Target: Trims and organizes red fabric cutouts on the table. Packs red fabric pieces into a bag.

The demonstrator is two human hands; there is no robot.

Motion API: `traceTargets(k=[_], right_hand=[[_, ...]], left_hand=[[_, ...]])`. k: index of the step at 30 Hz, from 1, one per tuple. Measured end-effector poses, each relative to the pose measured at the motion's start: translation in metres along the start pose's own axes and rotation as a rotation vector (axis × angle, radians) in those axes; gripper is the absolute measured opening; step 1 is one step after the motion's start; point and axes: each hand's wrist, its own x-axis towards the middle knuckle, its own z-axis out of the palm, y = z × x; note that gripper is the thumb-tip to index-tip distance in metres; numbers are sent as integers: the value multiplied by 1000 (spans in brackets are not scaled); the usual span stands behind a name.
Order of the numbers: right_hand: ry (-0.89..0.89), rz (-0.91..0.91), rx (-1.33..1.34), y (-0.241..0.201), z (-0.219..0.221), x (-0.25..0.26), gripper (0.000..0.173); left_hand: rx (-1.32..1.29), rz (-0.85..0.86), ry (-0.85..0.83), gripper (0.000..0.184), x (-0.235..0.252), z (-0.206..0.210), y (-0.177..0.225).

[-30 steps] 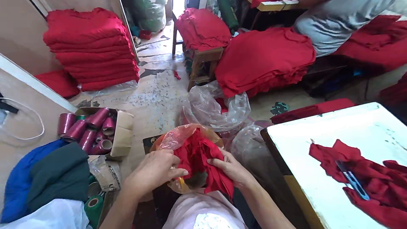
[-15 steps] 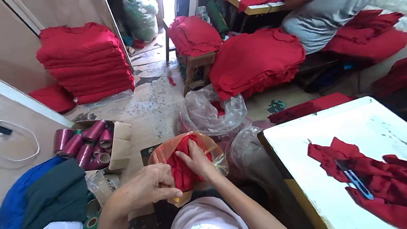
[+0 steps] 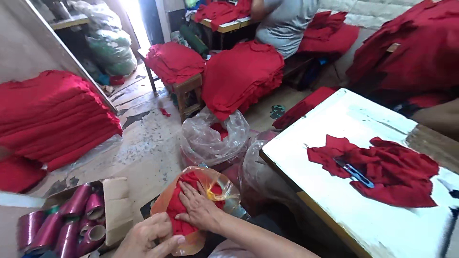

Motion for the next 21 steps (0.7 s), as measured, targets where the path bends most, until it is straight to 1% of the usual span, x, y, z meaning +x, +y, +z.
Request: traceTargets(k=[2,4,5,6,7,8,9,11,12,13,15,17,18,20,21], right_hand=[[-62,48,-19,-11,-12,-3,77],[-116,88,-61,-27,-32,-10,73],[-148,100,-100,-36,-45,-15,65],[-160,98,-140,-44,-59,-22,53],[-142,81,-165,-50,-71,-29,40],[-140,77,-158,-55,-84,-36,33],[-143,81,-149,-60,-94,-42,33],[-109,71,-157,-61,-103,-54,34],[-63,53,-164,-58,-103,-60,34],[19,28,-171,-52,-99,-67,36],[311,-58,-196,-33,-85,-82,37],[600,-143,-240,-10,-83,-97,30],[694,-148,-262,0,-89,-108,25],[814,-100,-333,26,-108,-130,14],[860,-60,-379,43,-118,-141,12]], left_hand=[[86,-55,35,41,2,0,4],[148,-117,51,43,10,2,18],[171,-153,75,41,17,4,32],[200,-173,87,41,21,6,38],[222,-174,93,42,23,8,37],[244,-159,98,42,23,10,32],[251,-143,80,41,22,9,25],[254,-165,79,28,26,8,25],[258,-179,104,25,31,9,30],[262,-183,138,26,37,10,35],[253,-115,218,29,49,14,44],[143,36,265,28,69,22,54],[56,122,261,26,81,27,61],[-114,302,221,24,107,41,81],[-194,398,179,23,119,48,92]])
